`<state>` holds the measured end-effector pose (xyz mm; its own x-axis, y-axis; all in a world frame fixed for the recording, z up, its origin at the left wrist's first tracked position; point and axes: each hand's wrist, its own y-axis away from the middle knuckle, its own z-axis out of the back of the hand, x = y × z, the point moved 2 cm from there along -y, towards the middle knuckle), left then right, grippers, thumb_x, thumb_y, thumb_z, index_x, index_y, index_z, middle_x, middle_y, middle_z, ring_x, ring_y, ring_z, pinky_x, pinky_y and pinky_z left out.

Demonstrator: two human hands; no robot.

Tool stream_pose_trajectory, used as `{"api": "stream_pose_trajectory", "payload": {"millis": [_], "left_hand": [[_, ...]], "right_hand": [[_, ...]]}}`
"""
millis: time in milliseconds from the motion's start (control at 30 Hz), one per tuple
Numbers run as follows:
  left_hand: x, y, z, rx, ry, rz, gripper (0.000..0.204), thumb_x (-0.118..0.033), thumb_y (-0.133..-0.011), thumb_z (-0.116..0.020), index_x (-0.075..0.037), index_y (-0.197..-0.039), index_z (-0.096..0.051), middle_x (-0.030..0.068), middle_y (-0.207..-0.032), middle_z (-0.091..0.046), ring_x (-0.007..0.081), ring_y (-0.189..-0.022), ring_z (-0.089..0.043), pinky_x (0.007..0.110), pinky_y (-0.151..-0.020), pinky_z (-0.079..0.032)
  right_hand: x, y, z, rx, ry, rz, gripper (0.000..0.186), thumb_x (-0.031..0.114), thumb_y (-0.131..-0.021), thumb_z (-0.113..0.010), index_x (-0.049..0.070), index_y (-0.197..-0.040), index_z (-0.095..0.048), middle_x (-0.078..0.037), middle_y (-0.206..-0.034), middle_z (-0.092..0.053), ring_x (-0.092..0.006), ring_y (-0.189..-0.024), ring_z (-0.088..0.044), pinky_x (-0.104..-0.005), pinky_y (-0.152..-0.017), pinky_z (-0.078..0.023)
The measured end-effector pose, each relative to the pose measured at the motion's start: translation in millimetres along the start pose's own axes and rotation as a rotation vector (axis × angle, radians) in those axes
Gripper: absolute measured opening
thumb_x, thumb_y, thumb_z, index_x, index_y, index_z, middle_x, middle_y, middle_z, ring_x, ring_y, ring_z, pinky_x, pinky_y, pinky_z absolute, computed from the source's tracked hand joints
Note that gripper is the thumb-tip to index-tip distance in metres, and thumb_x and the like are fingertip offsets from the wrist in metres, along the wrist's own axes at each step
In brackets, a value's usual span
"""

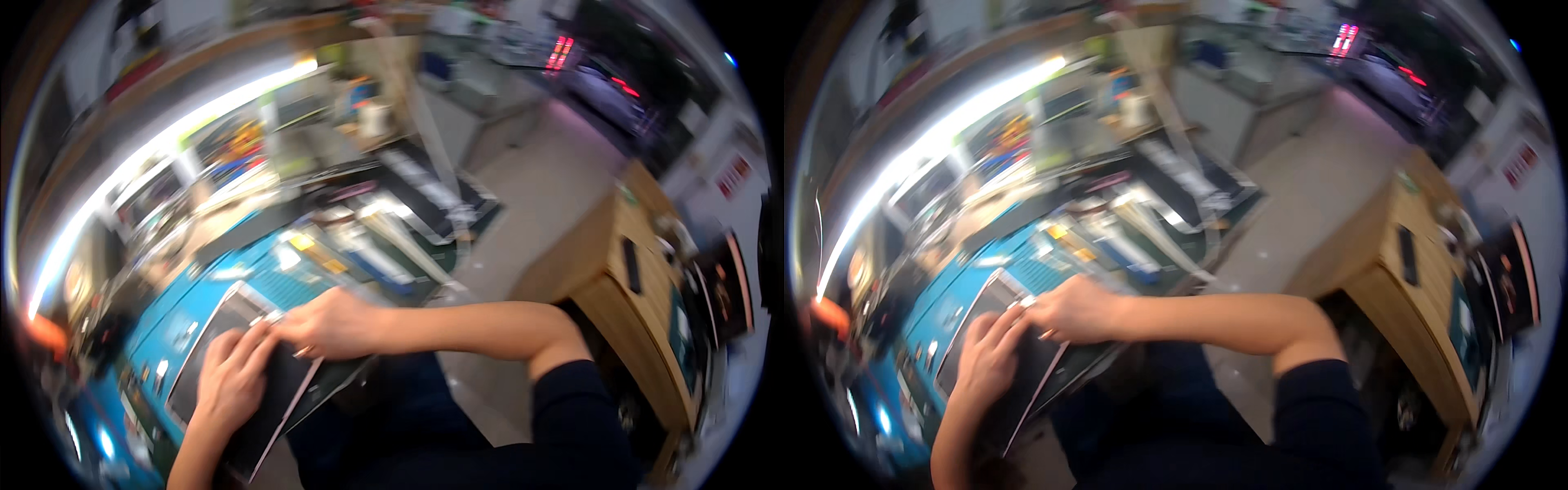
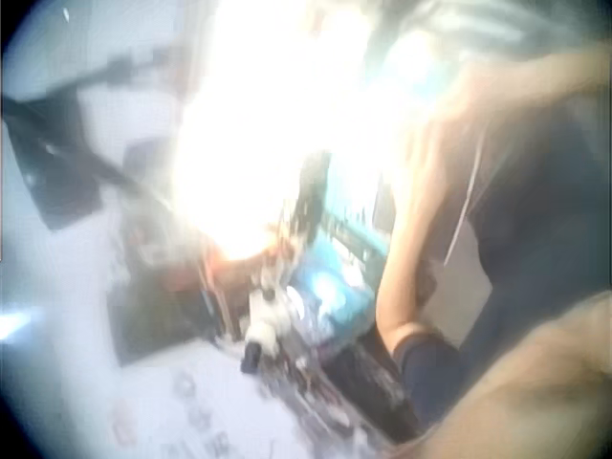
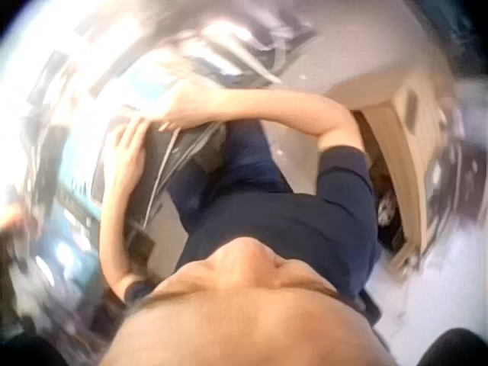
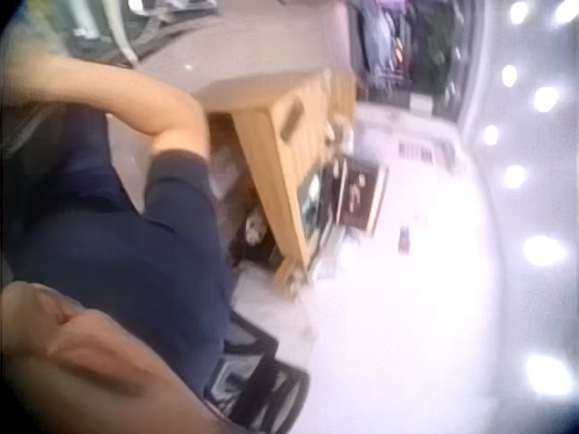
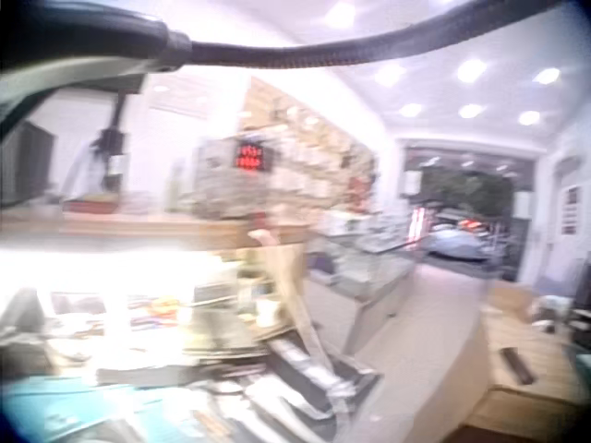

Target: The person uses a screwdriver to remove screws from a tablet's internal frame, then detaches the display assembly and sets it aside. They continue to unscrew and remove internal components, then reattach the display and align it with the tablet body.

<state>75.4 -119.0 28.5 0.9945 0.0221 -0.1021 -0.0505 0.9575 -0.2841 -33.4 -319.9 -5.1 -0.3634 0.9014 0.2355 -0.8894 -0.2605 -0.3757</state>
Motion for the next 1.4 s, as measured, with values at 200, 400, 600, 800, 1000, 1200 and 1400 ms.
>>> {"api": "stream_pose_trajectory", "payload": {"millis": [200, 400, 600, 800, 1000, 1200, 1400], "left_hand": [[-1.0, 0.5, -1.8, -0.001, -0.099, -0.029, 0.049, 0.001, -0.078, -0.059, 0.003, -0.126, -0.066, 0.0178, -0.133, -0.067, 0.0371, -0.112, -0.062, 0.048, -0.097, -0.052], [-16.1, -9.6, 7.2, -0.019, -0.131, -0.152, 0.048, 0.002, -0.088, -0.055, -0.008, -0.133, -0.066, 0.0169, -0.119, -0.071, 0.0374, -0.104, -0.069, 0.046, -0.087, -0.059], [-14.7, -7.7, 11.6, 0.027, 0.017, -0.068, 0.053, 0.005, -0.088, -0.052, -0.002, -0.139, -0.062, 0.0233, -0.129, -0.067, 0.0437, -0.122, -0.061, 0.051, -0.106, -0.049], [-1.4, 4.6, 2.6, -0.104, 0.137, 0.156, 0.059, 0.012, -0.078, -0.047, 0.007, -0.135, -0.059, 0.0247, -0.124, -0.068, 0.0426, -0.119, -0.062, 0.048, -0.104, -0.049], [7.1, -7.2, -0.1, -0.094, 0.164, 0.097, 0.068, 0.010, -0.076, -0.055, -0.001, -0.144, -0.055, 0.0229, -0.129, -0.068, 0.0402, -0.120, -0.065, 0.044, -0.101, -0.055], [1.4, -6.3, 13.0, 0.029, 0.166, 0.135, 0.076, 0.008, -0.076, -0.057, 0.003, -0.151, -0.043, 0.0166, -0.137, -0.068, 0.0407, -0.128, -0.060, 0.045, -0.107, -0.051], [6.7, 2.3, 2.8, -0.072, 0.194, 0.141, 0.075, 0.009, -0.077, -0.059, 0.000, -0.151, -0.045, 0.0143, -0.133, -0.069, 0.0365, -0.119, -0.066, 0.043, -0.099, -0.056]], "right_hand": [[1.9, -10.2, -14.1, -0.023, 0.123, 0.053, 0.031, 0.033, -0.084, -0.076, 0.005, -0.095, -0.067, -0.009, -0.085, -0.069, -0.0281, -0.079, -0.074, -0.0389, -0.064, -0.058], [4.1, -6.2, -29.5, -0.015, 0.195, -0.070, 0.019, 0.024, -0.082, -0.068, 0.007, -0.076, -0.071, -0.011, -0.081, -0.072, -0.0295, -0.073, -0.074, -0.0410, -0.061, -0.057], [7.3, -12.1, -34.0, -0.079, 0.231, -0.076, 0.017, 0.024, -0.078, -0.068, 0.011, -0.074, -0.078, -0.011, -0.081, -0.077, -0.0283, -0.079, -0.077, -0.0412, -0.066, -0.059], [11.2, -25.2, -34.4, 0.024, 0.252, 0.002, 0.022, 0.028, -0.081, -0.072, 0.007, -0.076, -0.073, -0.012, -0.077, -0.074, -0.0304, -0.075, -0.075, -0.0429, -0.062, -0.058], [13.0, 6.8, -1.4, -0.073, 0.100, -0.044, 0.056, 0.035, -0.084, -0.078, 0.006, -0.130, -0.063, -0.011, -0.104, -0.071, -0.0263, -0.085, -0.076, -0.0386, -0.065, -0.061], [24.0, 4.2, 14.6, 0.035, 0.139, -0.079, 0.052, 0.032, -0.084, -0.077, 0.013, -0.132, -0.069, -0.002, -0.089, -0.067, -0.0191, -0.078, -0.074, -0.0329, -0.063, -0.058], [25.2, 11.1, 21.5, 0.013, 0.069, -0.085, 0.042, 0.029, -0.089, -0.075, 0.009, -0.126, -0.071, -0.004, -0.087, -0.068, -0.0210, -0.077, -0.073, -0.0341, -0.062, -0.058]]}}
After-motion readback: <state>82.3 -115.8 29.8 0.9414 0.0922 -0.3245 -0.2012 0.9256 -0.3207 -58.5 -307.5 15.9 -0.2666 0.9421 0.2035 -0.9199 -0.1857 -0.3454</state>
